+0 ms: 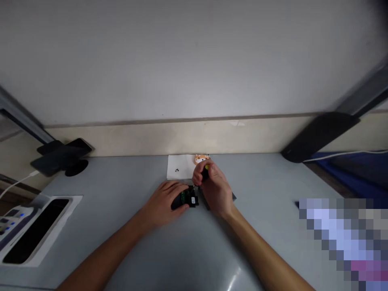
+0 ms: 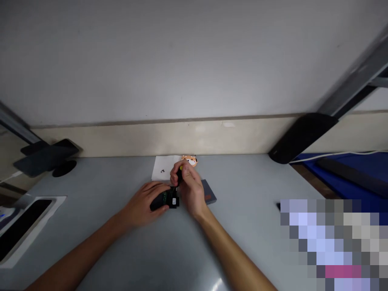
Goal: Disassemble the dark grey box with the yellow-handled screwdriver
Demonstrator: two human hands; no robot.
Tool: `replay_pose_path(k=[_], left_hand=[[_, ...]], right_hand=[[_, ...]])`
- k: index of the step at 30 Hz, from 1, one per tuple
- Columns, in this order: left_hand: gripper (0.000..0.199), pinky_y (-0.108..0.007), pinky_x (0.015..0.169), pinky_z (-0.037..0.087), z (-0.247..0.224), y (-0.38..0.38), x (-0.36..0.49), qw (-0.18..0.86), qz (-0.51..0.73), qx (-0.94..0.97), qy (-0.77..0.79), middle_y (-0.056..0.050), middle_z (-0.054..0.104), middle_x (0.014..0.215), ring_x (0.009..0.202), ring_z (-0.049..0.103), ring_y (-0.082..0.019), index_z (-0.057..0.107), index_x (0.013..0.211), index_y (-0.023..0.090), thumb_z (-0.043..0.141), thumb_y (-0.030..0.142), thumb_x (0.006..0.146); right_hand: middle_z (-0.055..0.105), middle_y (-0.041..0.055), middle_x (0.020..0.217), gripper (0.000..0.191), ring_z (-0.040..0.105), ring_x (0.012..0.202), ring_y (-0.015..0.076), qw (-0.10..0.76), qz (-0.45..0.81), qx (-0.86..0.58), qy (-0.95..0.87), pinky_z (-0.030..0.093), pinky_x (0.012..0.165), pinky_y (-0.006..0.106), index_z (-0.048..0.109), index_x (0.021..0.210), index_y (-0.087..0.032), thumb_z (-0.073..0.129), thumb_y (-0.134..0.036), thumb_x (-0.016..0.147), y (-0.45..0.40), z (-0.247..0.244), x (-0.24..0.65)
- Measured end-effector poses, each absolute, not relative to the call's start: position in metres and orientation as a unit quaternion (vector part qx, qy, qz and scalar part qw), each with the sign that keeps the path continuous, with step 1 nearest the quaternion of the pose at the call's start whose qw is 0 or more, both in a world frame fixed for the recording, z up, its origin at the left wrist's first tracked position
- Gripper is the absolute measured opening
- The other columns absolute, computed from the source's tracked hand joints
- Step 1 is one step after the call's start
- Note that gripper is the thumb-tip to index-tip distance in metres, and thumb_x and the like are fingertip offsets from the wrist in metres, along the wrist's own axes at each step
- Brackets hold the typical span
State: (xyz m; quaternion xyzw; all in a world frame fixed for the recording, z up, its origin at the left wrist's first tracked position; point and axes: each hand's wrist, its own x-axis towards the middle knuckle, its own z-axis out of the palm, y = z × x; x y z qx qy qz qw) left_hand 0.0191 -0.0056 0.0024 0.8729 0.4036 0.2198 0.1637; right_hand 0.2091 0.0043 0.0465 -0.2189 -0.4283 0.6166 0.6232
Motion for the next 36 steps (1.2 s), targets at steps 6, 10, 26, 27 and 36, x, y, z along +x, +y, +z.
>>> replay_pose_path(k=[6,10,26,27,36], left_hand=[[0.047,-0.044,0.116,0.041,0.004,-0.0064,0.0199,0.169,0.218,0.871,0.406,-0.001,0.062,0.141,0.135,0.051,-0.025,0.052,0.138,0.03,0.068,0.03,0.093],[0.049,-0.044,0.116,0.042,0.003,-0.006,0.0199,0.165,0.219,0.871,0.409,-0.001,0.062,0.14,0.134,0.052,-0.025,0.052,0.138,0.03,0.068,0.029,0.092],[0.05,-0.045,0.117,0.04,-0.0013,-0.0055,0.0182,0.161,0.22,0.874,0.403,-0.001,0.061,0.143,0.136,0.051,-0.025,0.051,0.139,0.03,0.069,0.032,0.092],[0.05,-0.045,0.117,0.04,-0.0008,-0.0057,0.0183,0.16,0.222,0.873,0.403,-0.001,0.061,0.142,0.135,0.052,-0.025,0.052,0.139,0.03,0.069,0.032,0.092],[0.048,-0.045,0.116,0.041,-0.0013,-0.0047,0.0181,0.155,0.227,0.877,0.395,-0.003,0.062,0.141,0.133,0.054,-0.025,0.053,0.138,0.029,0.068,0.034,0.093]], right_hand=[[0.047,0.0021,0.075,0.029,0.041,0.069,0.017,0.633,0.612,-0.202,-0.429,0.033,0.066,0.032,0.063,0.087,-0.022,0.045,-0.038,0.104,0.0051,0.0443,0.2085],[0.046,0.0018,0.074,0.03,0.04,0.068,0.017,0.624,0.624,-0.199,-0.426,0.033,0.065,0.032,0.062,0.087,-0.022,0.046,-0.04,0.104,0.0038,0.0453,0.2086],[0.047,0.0021,0.074,0.03,0.041,0.069,0.0169,0.624,0.629,-0.186,-0.425,0.032,0.067,0.032,0.063,0.088,-0.021,0.042,-0.035,0.105,0.0027,0.0466,0.2095],[0.047,0.0021,0.074,0.03,0.041,0.069,0.0168,0.621,0.633,-0.187,-0.423,0.031,0.067,0.032,0.063,0.088,-0.021,0.042,-0.035,0.105,0.0029,0.0468,0.2097],[0.045,0.0015,0.074,0.028,0.038,0.069,0.017,0.632,0.623,-0.201,-0.415,0.03,0.067,0.032,0.063,0.089,-0.021,0.044,-0.037,0.104,0.0039,0.0482,0.2095]])
